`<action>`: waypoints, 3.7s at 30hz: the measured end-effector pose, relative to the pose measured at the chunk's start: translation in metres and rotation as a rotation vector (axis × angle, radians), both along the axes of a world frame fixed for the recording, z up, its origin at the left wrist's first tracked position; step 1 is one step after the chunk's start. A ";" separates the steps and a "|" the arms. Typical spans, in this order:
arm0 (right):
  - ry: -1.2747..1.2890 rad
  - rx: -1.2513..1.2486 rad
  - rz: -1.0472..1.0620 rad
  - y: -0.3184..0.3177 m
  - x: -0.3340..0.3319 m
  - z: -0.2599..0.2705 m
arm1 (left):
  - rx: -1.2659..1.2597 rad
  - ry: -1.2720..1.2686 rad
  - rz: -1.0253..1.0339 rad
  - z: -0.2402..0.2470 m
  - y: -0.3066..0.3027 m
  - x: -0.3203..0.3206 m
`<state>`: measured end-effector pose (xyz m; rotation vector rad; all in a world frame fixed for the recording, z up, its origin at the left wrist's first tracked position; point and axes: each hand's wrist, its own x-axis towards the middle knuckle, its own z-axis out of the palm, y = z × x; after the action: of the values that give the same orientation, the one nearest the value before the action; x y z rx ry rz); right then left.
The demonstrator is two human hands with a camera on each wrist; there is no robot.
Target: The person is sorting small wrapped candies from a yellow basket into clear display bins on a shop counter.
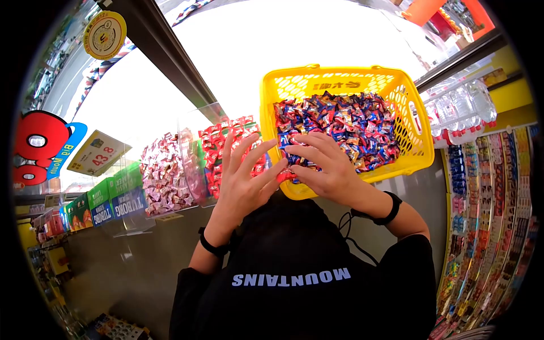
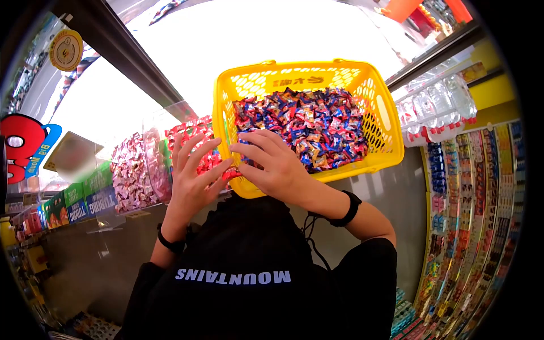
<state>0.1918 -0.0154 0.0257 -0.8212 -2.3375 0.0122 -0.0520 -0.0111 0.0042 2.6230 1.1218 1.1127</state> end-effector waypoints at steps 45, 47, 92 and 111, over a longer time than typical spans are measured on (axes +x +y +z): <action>-0.021 -0.143 -0.218 -0.036 -0.064 -0.027 | -0.494 0.471 -0.004 -0.119 0.010 -0.088; 0.023 -0.144 -0.269 -0.037 -0.068 -0.029 | -0.442 0.438 0.036 -0.121 0.011 -0.093; 0.017 -0.179 -0.296 -0.041 0.244 -0.022 | -0.417 0.947 -0.338 0.024 0.174 0.175; 0.036 -0.210 -0.383 -0.045 0.242 -0.029 | -0.142 1.617 -0.224 -0.068 0.176 0.142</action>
<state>0.4337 -0.0605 -0.0033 -1.3500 -2.1335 0.1089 0.0896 0.1650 -0.0643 3.0570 0.7504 -1.3773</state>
